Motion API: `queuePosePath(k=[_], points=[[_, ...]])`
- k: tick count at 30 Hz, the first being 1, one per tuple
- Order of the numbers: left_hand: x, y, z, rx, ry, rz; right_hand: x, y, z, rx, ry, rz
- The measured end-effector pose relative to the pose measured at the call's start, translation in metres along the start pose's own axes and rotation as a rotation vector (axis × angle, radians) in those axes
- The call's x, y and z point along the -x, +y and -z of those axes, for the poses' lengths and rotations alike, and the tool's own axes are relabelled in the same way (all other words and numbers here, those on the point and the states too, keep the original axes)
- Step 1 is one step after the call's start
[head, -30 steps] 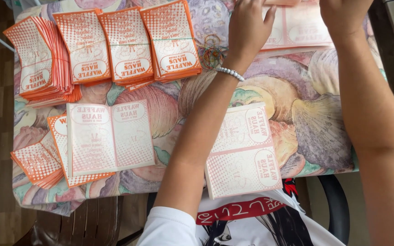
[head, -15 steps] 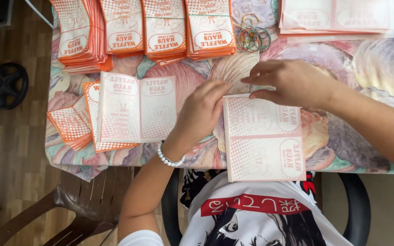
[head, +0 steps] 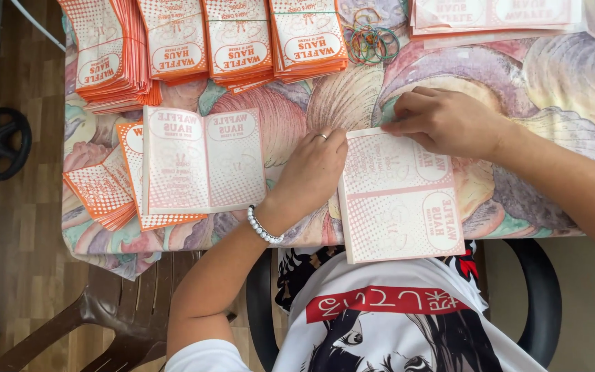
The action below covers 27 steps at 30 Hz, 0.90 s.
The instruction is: Folding printed paper sheets into bags and organizing them into stacks on a table.
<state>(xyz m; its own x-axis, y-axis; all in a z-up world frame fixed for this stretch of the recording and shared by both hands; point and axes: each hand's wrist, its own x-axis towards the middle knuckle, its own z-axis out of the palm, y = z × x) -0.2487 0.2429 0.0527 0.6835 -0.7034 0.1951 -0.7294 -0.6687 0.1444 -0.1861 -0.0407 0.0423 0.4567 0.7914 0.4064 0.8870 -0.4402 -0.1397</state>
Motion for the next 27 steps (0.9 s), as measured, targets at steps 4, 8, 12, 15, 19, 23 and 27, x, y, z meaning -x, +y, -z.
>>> queuePosePath(k=[4,8,12,15,19,23,27], points=[[-0.005,0.001,0.003,-0.022,0.034,0.018,0.014,0.002,0.011,0.060,-0.096,-0.077],[-0.007,0.011,0.004,-0.189,0.102,0.035,0.030,0.016,0.023,0.077,-0.211,-0.100],[-0.012,0.009,-0.005,-0.259,0.091,0.091,0.048,0.028,0.031,0.133,-0.290,-0.139],[-0.022,0.007,-0.002,-0.157,0.055,0.153,0.047,0.028,0.032,0.117,-0.278,-0.154],[-0.036,-0.007,-0.022,-0.057,0.081,0.240,0.026,0.016,0.045,-0.091,-0.297,-0.377],[-0.046,-0.016,-0.016,0.095,-0.058,0.319,0.016,0.022,0.047,-0.430,-0.210,-0.435],[-0.049,-0.029,-0.017,0.223,-0.140,0.400,0.021,0.017,0.045,-0.672,-0.068,-0.667]])
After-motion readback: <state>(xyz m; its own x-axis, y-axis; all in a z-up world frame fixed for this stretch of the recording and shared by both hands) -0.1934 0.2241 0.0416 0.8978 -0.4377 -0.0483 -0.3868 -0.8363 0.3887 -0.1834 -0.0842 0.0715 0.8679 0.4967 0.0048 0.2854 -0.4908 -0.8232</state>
